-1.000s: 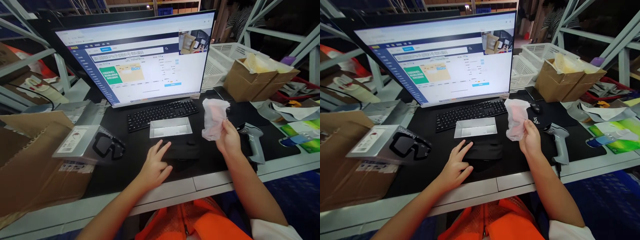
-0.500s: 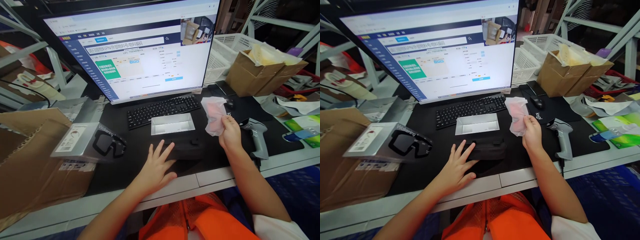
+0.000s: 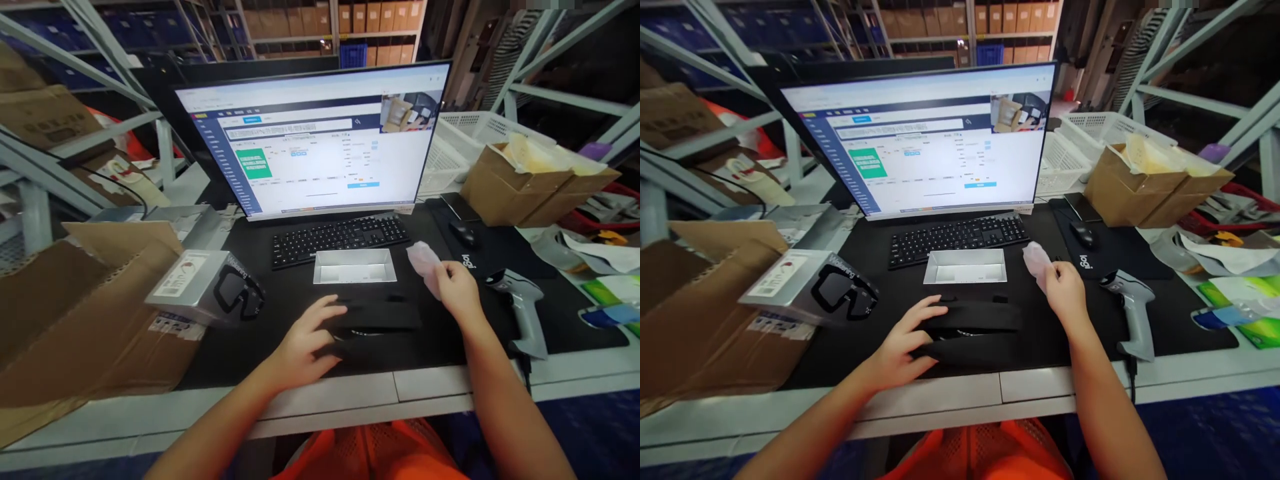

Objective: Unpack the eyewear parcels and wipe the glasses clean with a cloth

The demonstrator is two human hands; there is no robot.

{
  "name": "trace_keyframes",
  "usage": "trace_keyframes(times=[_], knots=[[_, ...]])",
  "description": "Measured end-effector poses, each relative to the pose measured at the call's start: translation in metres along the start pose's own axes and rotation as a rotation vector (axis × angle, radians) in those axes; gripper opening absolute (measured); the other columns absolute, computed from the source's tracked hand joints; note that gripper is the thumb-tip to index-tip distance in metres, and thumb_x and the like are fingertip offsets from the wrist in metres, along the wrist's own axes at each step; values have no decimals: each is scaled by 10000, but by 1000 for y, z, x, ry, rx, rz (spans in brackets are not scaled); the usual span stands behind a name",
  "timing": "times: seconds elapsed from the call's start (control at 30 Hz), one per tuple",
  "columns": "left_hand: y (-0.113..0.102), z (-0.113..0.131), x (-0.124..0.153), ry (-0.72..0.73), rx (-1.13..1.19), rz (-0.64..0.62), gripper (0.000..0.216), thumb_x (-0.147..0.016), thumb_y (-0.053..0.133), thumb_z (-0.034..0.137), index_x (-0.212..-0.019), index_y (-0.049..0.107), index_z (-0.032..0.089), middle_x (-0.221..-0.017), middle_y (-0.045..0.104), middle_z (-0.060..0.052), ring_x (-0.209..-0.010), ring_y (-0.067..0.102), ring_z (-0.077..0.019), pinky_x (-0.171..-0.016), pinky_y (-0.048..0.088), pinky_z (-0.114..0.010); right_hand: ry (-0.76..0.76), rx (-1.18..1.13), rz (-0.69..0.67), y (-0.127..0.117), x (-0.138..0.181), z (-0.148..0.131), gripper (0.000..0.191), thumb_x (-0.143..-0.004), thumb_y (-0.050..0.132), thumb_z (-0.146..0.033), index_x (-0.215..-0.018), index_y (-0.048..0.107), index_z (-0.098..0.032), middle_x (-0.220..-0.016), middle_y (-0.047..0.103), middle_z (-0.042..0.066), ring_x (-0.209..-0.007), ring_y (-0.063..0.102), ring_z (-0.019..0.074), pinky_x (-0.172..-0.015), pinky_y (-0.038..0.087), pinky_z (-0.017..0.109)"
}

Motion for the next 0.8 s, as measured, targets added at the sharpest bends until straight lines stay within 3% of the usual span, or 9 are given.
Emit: trace_keyframes(times=[0.13, 0.23, 0.37, 0.5, 0.63, 0.73, 0.8], knots=[[-54, -20, -22, -146, -40, 220, 76, -881, 669, 212, -845, 606, 187, -1498, 479, -145, -1474, 383, -313, -1170, 427, -485, -77, 137, -122, 18, -2, 0, 287, -823, 459, -426, -763, 628, -202, -953, 690, 147, -977, 609, 306, -934, 443, 427], [-72, -44, -50, -235, -100, 239, 141, -893, 667, 279, -840, 578, 184, -1510, 464, -151, -1489, 354, -319, -1216, 354, -523, -101, 188, -174, 26, -1, 0, 327, -830, 453, -451, -780, 647, -191, -974, 701, 166, -989, 627, 330, -927, 453, 447], [-56, -71, -80, -287, -61, 54, 173, -899, 650, 304, -816, 559, 182, -1516, 458, -149, -1519, 289, -339, -1229, 314, -554, -101, 217, -179, 23, 0, -3, 414, -874, 414, -481, -877, 689, -171, -1024, 713, 173, -1017, 641, 331, -943, 465, 453], [-32, -77, -91, -268, -115, -130, 97, -852, 696, 221, -909, 630, 181, -1536, 452, -123, -1561, 159, -359, -1249, 275, -556, -116, 214, -128, 14, 2, -10, 547, -890, 374, -540, -1046, 690, -122, -1152, 687, 212, -1144, 602, 360, -1030, 432, 495], [-16, -76, -94, -289, -251, -191, 526, -792, 745, 164, -1295, 594, 195, -1532, 481, -123, -1543, 217, -378, -1251, 265, -569, -163, 176, -162, 16, 8, -16, 613, -859, 393, -612, -1068, 680, -113, -1157, 682, 219, -1147, 605, 380, -1038, 437, 516], [-11, -66, -85, -347, -367, -238, 679, -819, 752, 260, -1441, 488, 191, -1568, 448, -136, -1516, 248, -445, -1191, 284, -684, -185, 144, -231, 23, 14, -21, 603, -840, 409, -645, -1038, 675, -142, -1149, 687, 207, -1136, 617, 391, -1013, 460, 528], [-21, -40, -73, -309, -448, -221, 669, -870, 708, 316, -1478, 445, 220, -1588, 427, -124, -1520, 247, -433, -1165, 307, -697, -170, 148, -269, 25, 18, -23, 574, -833, 418, -657, -1021, 675, -181, -1162, 689, 190, -1139, 621, 405, -977, 486, 543]])
Point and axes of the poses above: each hand's wrist, its own x-axis away from the middle knuckle, its own y-axis out of the palm, z = x × y, the point moved 10 cm from there along -x, towards the middle knuckle
